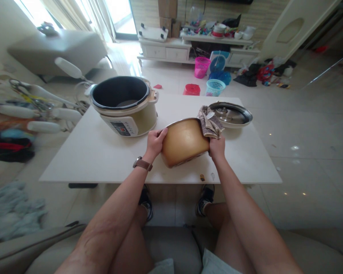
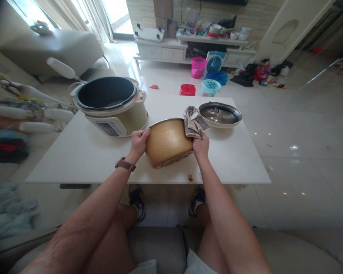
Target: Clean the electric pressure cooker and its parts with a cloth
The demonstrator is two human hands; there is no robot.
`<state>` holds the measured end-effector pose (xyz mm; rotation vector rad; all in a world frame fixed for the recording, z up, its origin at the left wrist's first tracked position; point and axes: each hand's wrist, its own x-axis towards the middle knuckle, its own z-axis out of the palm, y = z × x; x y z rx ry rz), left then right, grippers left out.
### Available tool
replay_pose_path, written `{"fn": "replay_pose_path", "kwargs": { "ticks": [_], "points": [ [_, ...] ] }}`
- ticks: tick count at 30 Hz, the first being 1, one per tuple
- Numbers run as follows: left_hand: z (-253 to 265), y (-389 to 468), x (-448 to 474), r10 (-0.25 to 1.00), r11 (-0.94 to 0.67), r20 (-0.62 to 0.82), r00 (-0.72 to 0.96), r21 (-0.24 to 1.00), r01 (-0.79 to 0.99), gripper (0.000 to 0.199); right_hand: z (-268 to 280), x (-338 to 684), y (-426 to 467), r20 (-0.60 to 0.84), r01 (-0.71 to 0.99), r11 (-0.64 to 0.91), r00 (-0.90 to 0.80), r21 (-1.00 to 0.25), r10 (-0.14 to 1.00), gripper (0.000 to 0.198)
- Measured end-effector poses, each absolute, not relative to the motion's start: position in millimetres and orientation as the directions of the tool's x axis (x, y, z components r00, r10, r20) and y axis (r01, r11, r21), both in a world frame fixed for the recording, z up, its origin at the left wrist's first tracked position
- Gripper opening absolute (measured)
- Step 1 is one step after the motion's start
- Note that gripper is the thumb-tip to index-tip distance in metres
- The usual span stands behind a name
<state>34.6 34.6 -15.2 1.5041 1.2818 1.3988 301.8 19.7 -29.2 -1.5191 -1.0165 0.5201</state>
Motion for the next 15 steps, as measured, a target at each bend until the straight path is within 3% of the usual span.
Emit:
{"fn": "replay_pose_path", "kwargs": {
  "ticks": [15],
  "points": [
    [-17.3, 35.3, 34.1, 0.958, -0.257, 0.276, -0.076, 0.946, 0.195, 0.068, -30.4, 302.1, 19.2, 0.233, 0.326, 0.063, 0.516, -0.943, 0.824, 0.039]
  ]
}}
